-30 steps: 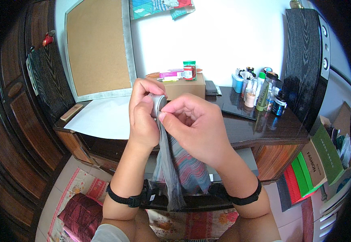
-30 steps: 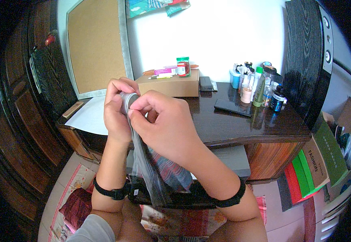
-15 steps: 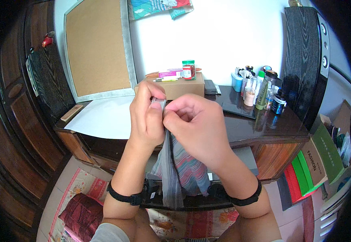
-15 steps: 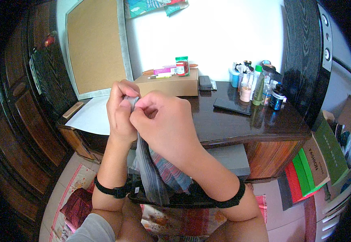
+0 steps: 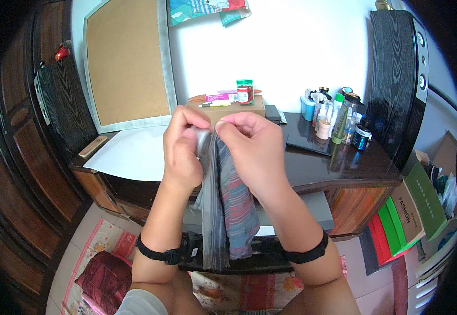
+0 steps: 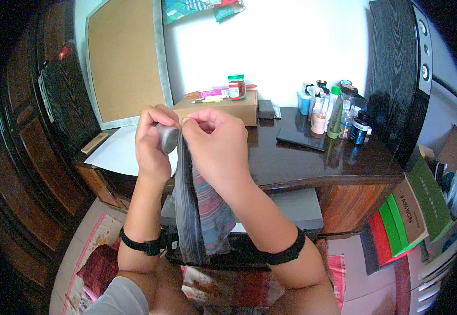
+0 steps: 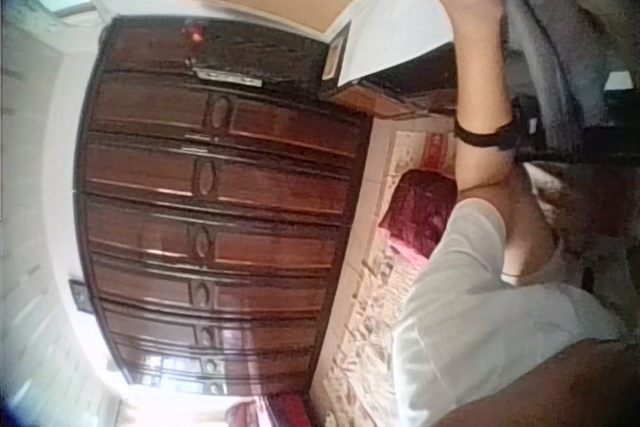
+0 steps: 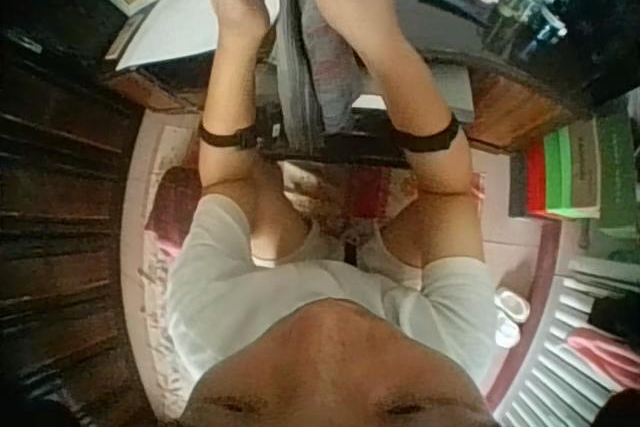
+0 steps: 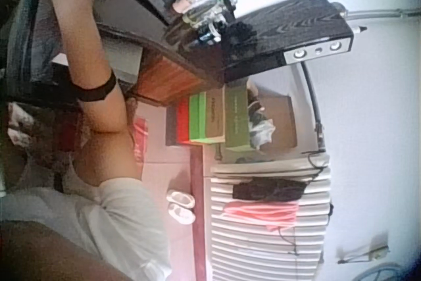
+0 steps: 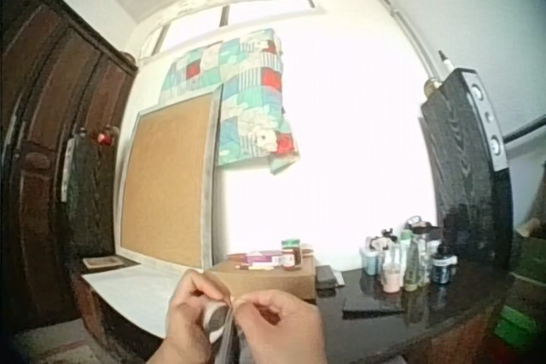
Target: The person cleans a silver electronic device using a cloth and a tub of cleaning cream, wiping the front panel and knobs while sitting on the floor.
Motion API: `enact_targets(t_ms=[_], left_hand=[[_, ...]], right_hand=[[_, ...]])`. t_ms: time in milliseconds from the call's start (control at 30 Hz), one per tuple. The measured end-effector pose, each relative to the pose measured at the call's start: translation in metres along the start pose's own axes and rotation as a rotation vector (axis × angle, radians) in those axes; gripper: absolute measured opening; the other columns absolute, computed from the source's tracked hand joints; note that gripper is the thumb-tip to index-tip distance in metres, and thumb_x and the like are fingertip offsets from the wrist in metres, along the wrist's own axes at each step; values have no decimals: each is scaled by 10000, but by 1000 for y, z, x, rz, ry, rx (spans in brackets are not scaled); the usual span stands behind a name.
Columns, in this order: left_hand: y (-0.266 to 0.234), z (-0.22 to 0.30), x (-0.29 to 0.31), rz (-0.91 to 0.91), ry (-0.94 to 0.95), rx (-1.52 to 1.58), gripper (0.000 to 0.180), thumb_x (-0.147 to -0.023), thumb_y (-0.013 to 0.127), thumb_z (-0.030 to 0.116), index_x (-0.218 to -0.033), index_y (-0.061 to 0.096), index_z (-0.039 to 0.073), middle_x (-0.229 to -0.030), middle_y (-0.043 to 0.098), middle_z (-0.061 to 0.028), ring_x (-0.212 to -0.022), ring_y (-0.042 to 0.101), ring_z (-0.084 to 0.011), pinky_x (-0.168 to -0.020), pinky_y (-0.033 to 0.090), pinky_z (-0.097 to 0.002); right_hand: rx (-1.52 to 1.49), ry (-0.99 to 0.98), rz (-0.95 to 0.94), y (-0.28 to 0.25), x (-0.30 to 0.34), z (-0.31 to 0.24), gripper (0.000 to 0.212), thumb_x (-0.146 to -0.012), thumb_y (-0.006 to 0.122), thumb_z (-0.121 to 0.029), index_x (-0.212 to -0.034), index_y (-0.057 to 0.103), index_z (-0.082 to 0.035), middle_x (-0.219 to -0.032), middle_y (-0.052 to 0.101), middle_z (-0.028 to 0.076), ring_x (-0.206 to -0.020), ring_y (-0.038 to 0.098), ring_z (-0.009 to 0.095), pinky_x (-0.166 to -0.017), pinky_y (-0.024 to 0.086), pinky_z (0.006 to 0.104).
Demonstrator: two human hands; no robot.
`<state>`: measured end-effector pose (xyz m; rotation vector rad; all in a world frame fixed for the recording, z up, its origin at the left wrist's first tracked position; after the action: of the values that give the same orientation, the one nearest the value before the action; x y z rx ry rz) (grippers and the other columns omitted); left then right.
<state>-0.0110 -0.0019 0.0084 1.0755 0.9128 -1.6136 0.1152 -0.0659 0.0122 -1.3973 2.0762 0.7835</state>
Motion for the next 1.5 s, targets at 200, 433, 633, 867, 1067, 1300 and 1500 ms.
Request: enact_targets(t_ms=[200,433,633,867,1067,1300,1500], left_hand=[[5,10,-3,114,-148,387,310,-848,357,255,-1047,450,37,-902,551,-126,-824,509,-181,-778,432,-306],[5,17,-6,99,-175,462,313,-834,353,228,-1070,439,42,-908,553,-134,-829,504,-187,-784,434,-311],[8,17,-3,97,-195,348,294,-827,343,178,-1075,431,46,-927,543,-124,-850,492,-175,-805,425,-302],[11,12,-2,76,-89,197,270,-845,363,176,-1064,422,30,-925,515,-102,-868,473,-162,-839,406,-298],[6,8,2,33,12,33,276,-876,395,230,-1033,427,6,-881,517,-112,-815,488,-163,-780,425,-310],[-3,2,4,59,105,-131,352,-930,403,323,-1003,438,-20,-814,550,-121,-689,513,-164,-637,437,-300],[5,6,6,23,232,-181,379,-950,407,345,-1028,437,-25,-821,558,-120,-690,525,-156,-655,447,-285]], right_hand=[[-55,17,-279,-6,15,-24,64,-873,676,-29,-929,678,3,-815,674,5,-725,586,29,-643,455,187],[-58,-49,-325,-1,16,-12,61,-847,673,-63,-862,680,-4,-723,666,4,-618,556,25,-557,444,200],[32,-41,-343,-1,19,-17,18,-885,658,-20,-900,663,-11,-802,675,0,-699,585,15,-611,452,180],[27,-107,-229,1,18,-14,54,-809,682,-50,-827,670,0,-670,677,69,-583,609,59,-545,490,229],[69,-110,-182,2,18,-17,83,-792,684,-61,-815,685,18,-687,691,90,-601,638,90,-576,514,243],[39,87,-205,4,17,-17,151,-788,675,-93,-809,694,55,-682,692,107,-627,641,100,-589,511,253],[117,71,-71,-4,2,-7,207,-791,676,-127,-863,716,63,-703,690,88,-646,629,112,-607,505,264]])
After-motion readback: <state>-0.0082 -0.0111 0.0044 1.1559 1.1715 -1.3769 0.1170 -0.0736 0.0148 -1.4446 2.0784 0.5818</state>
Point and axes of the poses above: each hand's wrist, its own x-axis away from the middle knuckle, its own y-axis out of the palm, z = x × y, the point moved 1 cm from there along -x, towards the middle knuckle
